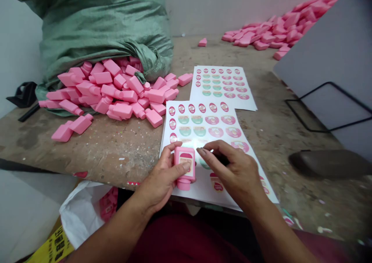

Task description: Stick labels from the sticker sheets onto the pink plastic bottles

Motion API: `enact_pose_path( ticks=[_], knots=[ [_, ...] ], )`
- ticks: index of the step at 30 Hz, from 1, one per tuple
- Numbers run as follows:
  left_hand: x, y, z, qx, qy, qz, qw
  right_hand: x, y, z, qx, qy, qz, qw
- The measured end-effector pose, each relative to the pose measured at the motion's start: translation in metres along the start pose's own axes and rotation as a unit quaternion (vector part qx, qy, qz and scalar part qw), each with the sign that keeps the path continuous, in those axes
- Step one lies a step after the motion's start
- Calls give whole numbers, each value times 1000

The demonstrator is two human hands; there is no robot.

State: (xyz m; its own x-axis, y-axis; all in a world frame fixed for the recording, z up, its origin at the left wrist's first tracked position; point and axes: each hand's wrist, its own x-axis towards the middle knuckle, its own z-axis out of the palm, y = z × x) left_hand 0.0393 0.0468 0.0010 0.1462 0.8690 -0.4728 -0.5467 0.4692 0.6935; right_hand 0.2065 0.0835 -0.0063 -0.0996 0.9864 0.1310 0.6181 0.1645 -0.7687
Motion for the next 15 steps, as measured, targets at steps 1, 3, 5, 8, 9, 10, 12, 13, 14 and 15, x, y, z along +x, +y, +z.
enact_pose_path(
  ticks=[1,3,5,8,9,10,12,13,14,15],
  knots=[
    [-1,0,0,6,2,-4,1000,-2,1,1,5,12,-4,1000],
    [-3,-2,2,18,2,-7,1000,-5,-1,5,33,4,-12,999],
    [-6,-3,3,28,-2,-9,1000,-7,-5,10,60,-23,-18,998],
    [-20,2,-9,88,3,-33,996,-7,-10,14,71,-48,-15,996],
    [-28,6,-19,129,9,-50,990,-7,-10,13,72,-47,-15,996],
    [-39,12,-33,182,16,-69,981,-7,-8,11,73,-45,-13,996],
    [-65,27,-70,318,36,-102,942,-7,2,3,81,-38,-6,996],
    [-80,36,-90,398,48,-103,910,-8,9,-3,86,-30,1,996],
    [-93,45,-109,478,60,-97,871,-8,17,-9,89,-13,8,996],
    [-105,54,-126,541,70,-84,834,-9,27,-15,85,4,19,996]
  ],
)
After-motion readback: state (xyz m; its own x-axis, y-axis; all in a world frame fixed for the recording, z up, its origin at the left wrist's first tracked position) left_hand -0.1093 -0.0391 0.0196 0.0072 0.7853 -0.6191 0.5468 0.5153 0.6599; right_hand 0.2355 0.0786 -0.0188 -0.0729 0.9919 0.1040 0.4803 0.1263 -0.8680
